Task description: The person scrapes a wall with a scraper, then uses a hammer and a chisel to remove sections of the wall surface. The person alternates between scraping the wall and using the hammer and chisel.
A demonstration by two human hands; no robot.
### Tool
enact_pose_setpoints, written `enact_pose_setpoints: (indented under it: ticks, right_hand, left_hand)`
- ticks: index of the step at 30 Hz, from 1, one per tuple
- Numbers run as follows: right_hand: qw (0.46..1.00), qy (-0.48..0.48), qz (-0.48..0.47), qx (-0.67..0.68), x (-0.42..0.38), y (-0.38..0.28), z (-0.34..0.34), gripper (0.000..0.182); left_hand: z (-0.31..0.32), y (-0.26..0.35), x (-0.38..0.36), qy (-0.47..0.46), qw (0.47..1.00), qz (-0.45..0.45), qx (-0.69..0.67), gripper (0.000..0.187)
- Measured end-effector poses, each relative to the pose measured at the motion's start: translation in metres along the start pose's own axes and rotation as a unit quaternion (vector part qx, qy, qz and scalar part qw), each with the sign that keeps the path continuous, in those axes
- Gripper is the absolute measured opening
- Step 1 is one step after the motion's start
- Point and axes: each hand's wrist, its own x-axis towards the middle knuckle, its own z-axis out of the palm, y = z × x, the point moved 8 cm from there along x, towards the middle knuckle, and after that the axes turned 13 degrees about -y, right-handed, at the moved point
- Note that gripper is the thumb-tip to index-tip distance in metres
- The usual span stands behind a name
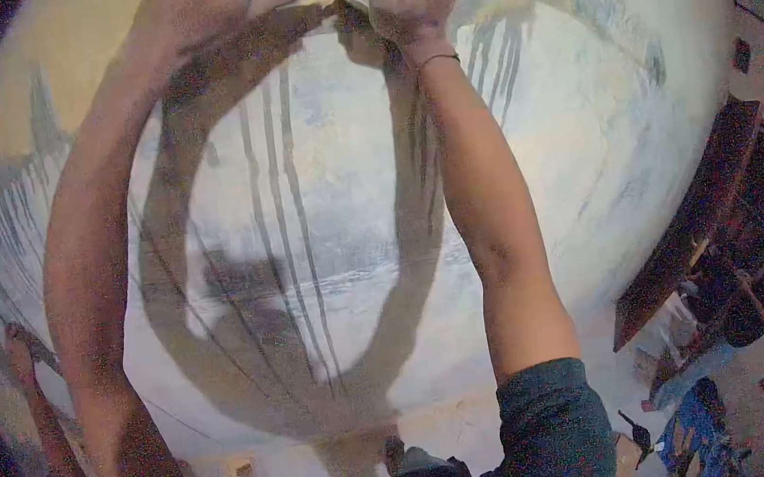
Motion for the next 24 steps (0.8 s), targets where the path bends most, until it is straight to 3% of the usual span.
enact_pose_setpoints:
  ticks: [5, 7, 8, 9, 11, 13, 15, 17, 19, 20, 21, 22, 23, 24]
  right_hand:
    - [0.999, 0.007, 0.018, 0.041, 0.002, 0.008, 0.002, 0.049]
    - [0.999, 0.036, 0.0, 0.02, 0.01, 0.002, -0.002, 0.049]
    - [0.999, 0.031, 0.01, 0.028, 0.009, 0.006, 0.001, 0.05]
    - [0.999, 0.029, 0.012, 0.03, 0.012, 0.012, 0.001, 0.05]
    - [0.999, -0.013, 0.019, -0.028, 0.027, 0.02, 0.002, 0.05]
    - [0.999, 0.018, 0.017, 0.029, 0.039, 0.013, -0.007, 0.05]
    - [0.995, -0.03, 0.093, 0.012, 0.043, 0.014, -0.006, 0.048]
    - [0.994, -0.015, 0.108, -0.001, 0.026, -0.003, -0.023, 0.043]
    - [0.99, 0.006, 0.134, -0.039, -0.013, -0.033, -0.052, 0.035]
    - [0.989, 0.042, 0.138, 0.036, -0.05, -0.053, -0.07, 0.028]
    - [0.987, 0.052, 0.15, 0.007, -0.088, -0.093, -0.1, 0.026]
    - [0.99, 0.032, 0.139, -0.016, -0.153, -0.121, -0.123, 0.033]
    - [0.974, -0.014, 0.211, -0.083, -0.214, -0.159, -0.147, 0.038]
    - [0.875, 0.036, 0.464, 0.133, -0.312, -0.175, -0.164, 0.044]
  left_hand:
    - [0.001, -0.006, 0.009, 0.01, 1.0, -0.008, -0.008, 0.058]
    - [-0.002, -0.01, 0.018, -0.036, 0.999, -0.033, -0.005, 0.059]
    - [-0.007, -0.008, 0.013, 0.046, 0.999, 0.012, 0.025, 0.059]
    - [-0.011, -0.006, 0.016, 0.042, 0.999, 0.01, 0.024, 0.059]
    - [-0.016, -0.012, 0.031, -0.043, 0.998, -0.036, -0.009, 0.061]
    - [-0.04, -0.014, 0.033, -0.029, 0.999, -0.032, -0.002, 0.061]
    - [-0.053, 0.002, 0.025, -0.035, 0.999, -0.025, -0.001, 0.06]
    - [-0.05, 0.017, 0.011, -0.134, 0.986, -0.095, -0.018, 0.042]
    - [-0.02, 0.038, -0.026, -0.095, 0.986, -0.112, -0.074, 0.038]
    - [-0.004, 0.056, -0.056, -0.066, 0.984, -0.107, -0.128, 0.038]
    - [0.022, 0.076, -0.1, -0.062, 0.978, -0.115, -0.161, 0.04]
    - [0.033, 0.107, -0.151, -0.138, 0.951, -0.122, -0.246, 0.041]
    - [0.053, 0.148, -0.207, -0.111, 0.916, -0.027, -0.384, 0.034]
    - [0.088, 0.2, -0.299, -0.009, 0.99, 0.052, -0.127, 0.03]
